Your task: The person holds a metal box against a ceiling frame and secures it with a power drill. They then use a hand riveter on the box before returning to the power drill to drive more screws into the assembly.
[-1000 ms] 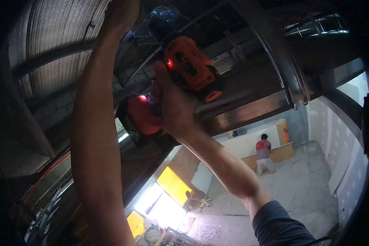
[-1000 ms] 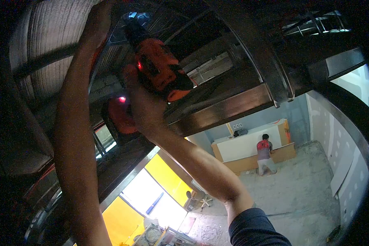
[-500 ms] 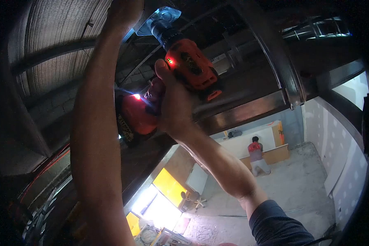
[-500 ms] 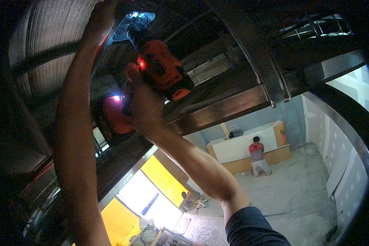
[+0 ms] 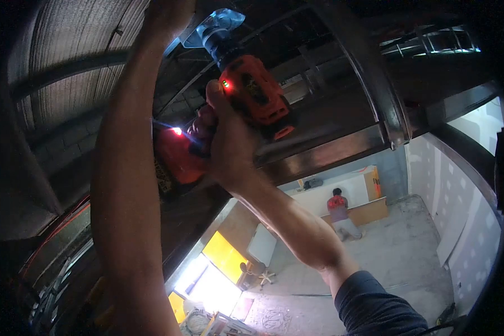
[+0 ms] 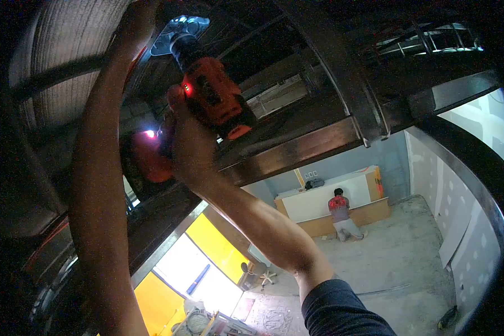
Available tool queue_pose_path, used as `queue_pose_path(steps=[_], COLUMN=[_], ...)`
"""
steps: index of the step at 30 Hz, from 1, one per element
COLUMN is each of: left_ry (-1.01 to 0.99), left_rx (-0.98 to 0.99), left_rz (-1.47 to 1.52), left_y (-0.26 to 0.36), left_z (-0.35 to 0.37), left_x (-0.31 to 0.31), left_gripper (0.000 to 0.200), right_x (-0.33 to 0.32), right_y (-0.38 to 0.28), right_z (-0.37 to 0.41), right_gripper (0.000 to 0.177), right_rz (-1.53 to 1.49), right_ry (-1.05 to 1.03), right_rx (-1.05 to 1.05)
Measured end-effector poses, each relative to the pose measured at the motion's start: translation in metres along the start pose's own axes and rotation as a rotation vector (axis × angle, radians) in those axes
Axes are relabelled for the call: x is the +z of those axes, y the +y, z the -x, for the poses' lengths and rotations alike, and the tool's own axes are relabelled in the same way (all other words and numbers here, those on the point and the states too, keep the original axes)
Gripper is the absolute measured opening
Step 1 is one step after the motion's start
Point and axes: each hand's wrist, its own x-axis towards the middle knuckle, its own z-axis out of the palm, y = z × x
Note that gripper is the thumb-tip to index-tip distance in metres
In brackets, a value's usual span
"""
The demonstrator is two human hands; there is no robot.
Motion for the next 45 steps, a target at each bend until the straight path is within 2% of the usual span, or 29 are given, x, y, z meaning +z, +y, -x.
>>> queue_pose_path(steps=[1,2,4,5,7,8,10,14,16,17,19,20,22,23,25,26,28,30,32,33,35,42,45], left_ry=[-0.048,-0.046,-0.067,-0.065,-0.048,-0.049,0.15,0.026,-0.009,-0.01,0.079,0.08,-0.068,-0.065,-0.151,-0.151,-0.025,-0.037,-0.073,-0.07,0.052,0.016,-0.028], left_rx=[-0.142,-0.142,-0.306,-0.307,-0.215,-0.214,0.184,0.114,-0.189,-0.191,0.121,0.119,0.018,0.018,-0.604,-0.601,0.025,-0.01,-0.268,-0.27,0.167,0.123,0.126], left_rz=[0.205,0.208,0.374,0.377,0.182,0.186,-0.09,-0.009,0.19,0.191,-0.218,-0.218,-0.124,-0.125,0.42,0.415,-0.038,0.012,0.479,0.479,-0.073,-0.094,-0.198], left_y=[0.004,0.006,0.011,0.012,0.025,0.011,-0.017,-0.01,-0.004,-0.007,-0.012,-0.013,-0.003,0.007,0.046,0.033,0.003,0.005,0.01,0.005,-0.003,-0.006,-0.005], left_z=[0.003,0.002,0.001,0.002,0.009,0.006,-0.002,-0.002,-0.001,0.0,0.003,0.002,-0.001,-0.003,0.001,0.001,0.003,0.003,0.006,0.007,0.005,0.005,0.004], left_x=[-0.004,-0.005,-0.006,-0.009,-0.02,-0.011,0.009,-0.001,-0.004,-0.001,0.003,0.003,-0.008,-0.014,-0.035,-0.027,-0.012,-0.012,-0.015,-0.013,-0.009,-0.008,-0.007], left_gripper=[0.034,0.034,0.037,0.037,0.036,0.036,0.036,0.034,0.032,0.032,0.033,0.033,0.035,0.035,0.036,0.036,0.037,0.036,0.032,0.032,0.027,0.025,0.025], right_x=[0.002,0.002,-0.002,-0.003,-0.003,-0.004,-0.004,-0.003,-0.003,-0.003,-0.001,0.0,0.002,0.004,0.01,0.013,0.014,0.009,0.001,0.001,0.002,-0.002,0.001], right_y=[0.001,0.0,0.002,0.004,0.006,0.007,0.004,0.007,0.009,0.01,0.009,0.007,0.003,0.001,0.0,0.0,-0.002,-0.001,0.007,0.007,0.002,0.011,0.007], right_z=[0.002,0.002,-0.001,-0.002,-0.005,-0.005,-0.004,-0.005,-0.005,-0.006,-0.005,-0.004,-0.001,0.0,0.003,0.004,0.004,0.001,-0.006,-0.005,-0.002,-0.006,-0.003], right_gripper=[0.045,0.045,0.046,0.047,0.048,0.049,0.049,0.049,0.048,0.048,0.048,0.047,0.046,0.044,0.042,0.04,0.039,0.038,0.04,0.04,0.041,0.044,0.043], right_rz=[-0.036,-0.069,-0.051,-0.038,-0.034,-0.035,-0.035,-0.035,-0.023,-0.013,0.023,0.059,0.01,-0.044,-0.036,-0.029,-0.034,-0.032,-0.037,-0.034,-0.051,-0.075,-0.042], right_ry=[0.003,0.007,-0.018,-0.046,-0.033,-0.022,-0.051,-0.05,-0.06,-0.071,-0.062,-0.052,-0.047,-0.042,-0.021,0.003,-0.014,-0.016,-0.084,-0.086,-0.047,-0.092,-0.057], right_rx=[0.031,0.056,0.031,0.008,0.018,0.035,0.035,0.019,-0.008,-0.039,-0.051,-0.066,-0.006,0.051,0.013,-0.022,-0.011,-0.004,-0.064,-0.063,0.063,0.016,-0.015])
